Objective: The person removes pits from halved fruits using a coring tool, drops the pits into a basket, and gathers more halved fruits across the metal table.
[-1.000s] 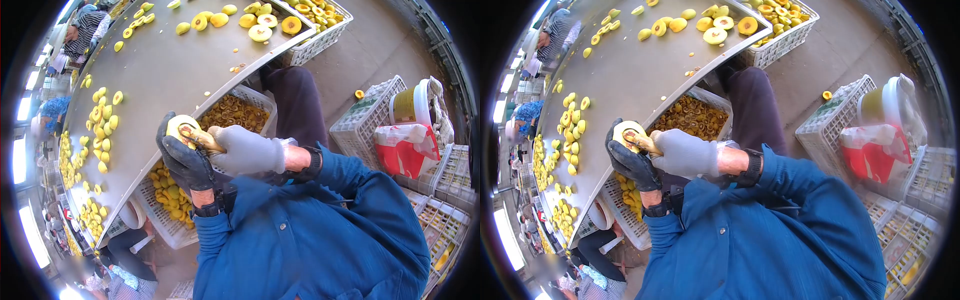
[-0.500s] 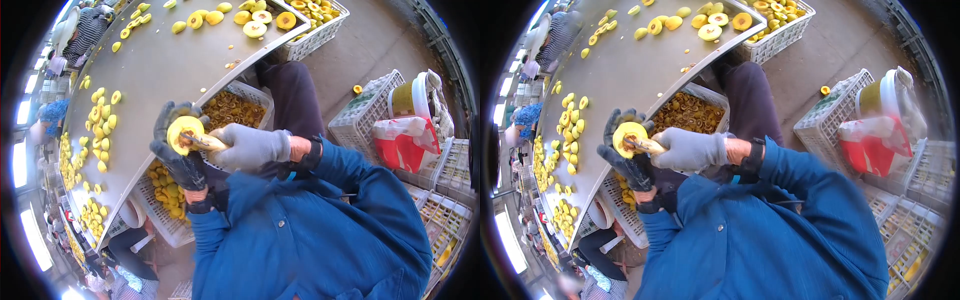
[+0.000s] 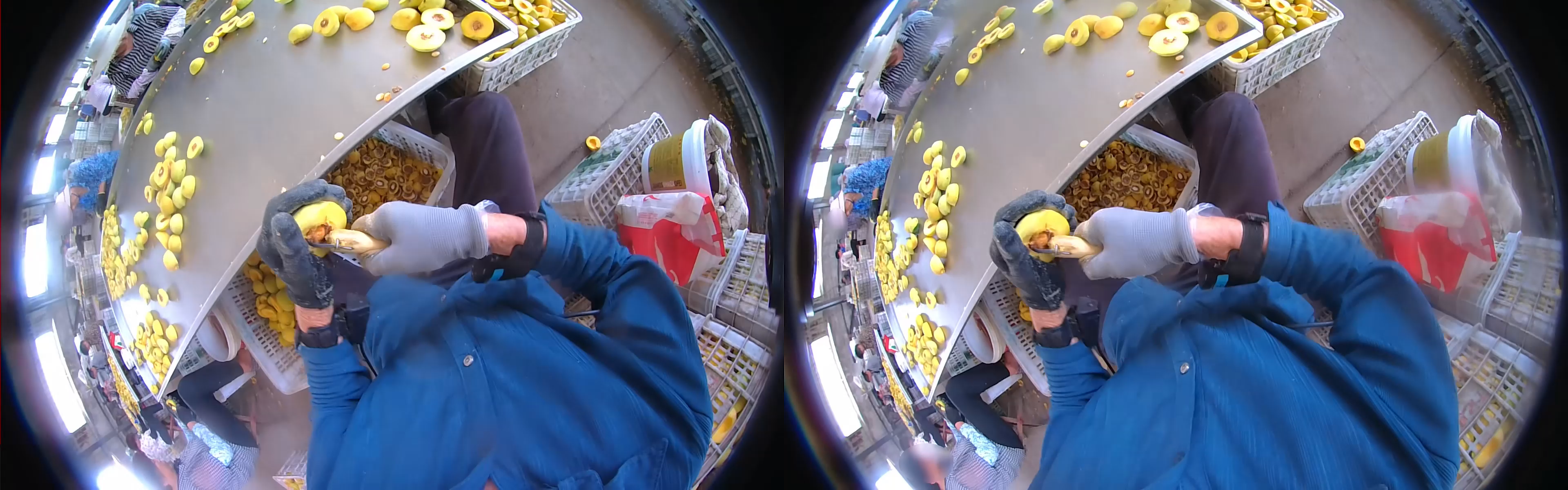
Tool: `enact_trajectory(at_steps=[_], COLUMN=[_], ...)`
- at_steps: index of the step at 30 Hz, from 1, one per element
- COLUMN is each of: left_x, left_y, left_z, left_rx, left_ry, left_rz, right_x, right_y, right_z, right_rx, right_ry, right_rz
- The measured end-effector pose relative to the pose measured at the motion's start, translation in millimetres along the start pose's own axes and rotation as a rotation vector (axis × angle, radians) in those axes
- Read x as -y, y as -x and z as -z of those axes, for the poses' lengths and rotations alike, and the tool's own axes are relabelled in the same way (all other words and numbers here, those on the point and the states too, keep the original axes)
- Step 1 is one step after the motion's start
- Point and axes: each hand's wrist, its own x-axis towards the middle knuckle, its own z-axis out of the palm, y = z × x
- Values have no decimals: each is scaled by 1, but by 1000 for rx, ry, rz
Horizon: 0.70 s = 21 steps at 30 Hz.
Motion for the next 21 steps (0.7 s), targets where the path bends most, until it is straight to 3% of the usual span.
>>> enact_trajectory(at_steps=[2, 5, 7, 8, 9, 10, 11, 12, 13, 18, 19, 20, 21], left_x=[-8, -9, 7, 15, 20, 30, 37, 40, 42, 44, 43, 49, 59], left_y=[-3, -8, -3, 0, -3, -9, -2, -2, -1, 4, 9, 13, 13], left_z=[-1, 5, 11, 3, 8, 16, 8, 1, 0, -17, -15, 0, 12], left_rx=[82, 196, 137, 72, 151, 274, 105, 34, -48, -243, -273, -248, -320], left_ry=[52, -24, 147, 19, 111, 44, 357, 387, 396, 193, 103, -200, -171], left_rz=[-34, -118, -35, -217, -172, -290, -156, -99, -41, 39, 57, 43, 97], right_x=[-6, 6, 0, -5, -2, -6, -7, -16, -19, -46, -51, -54, -61], right_y=[-3, 2, -3, -7, -8, -13, -17, -22, -27, -45, -54, -62, -69], right_z=[-7, -4, -2, -6, -10, -13, -18, -22, -23, -21, -22, -23, -20], right_rx=[128, 91, 52, -2, 0, 6, -59, -226, -273, -437, -432, -447, -454], right_ry=[-369, -299, -76, -73, -174, -169, -81, 263, 303, 560, 589, 614, 636], right_rz=[-49, 12, 92, 121, 116, 164, 153, 240, 240, 301, 337, 331, 335])
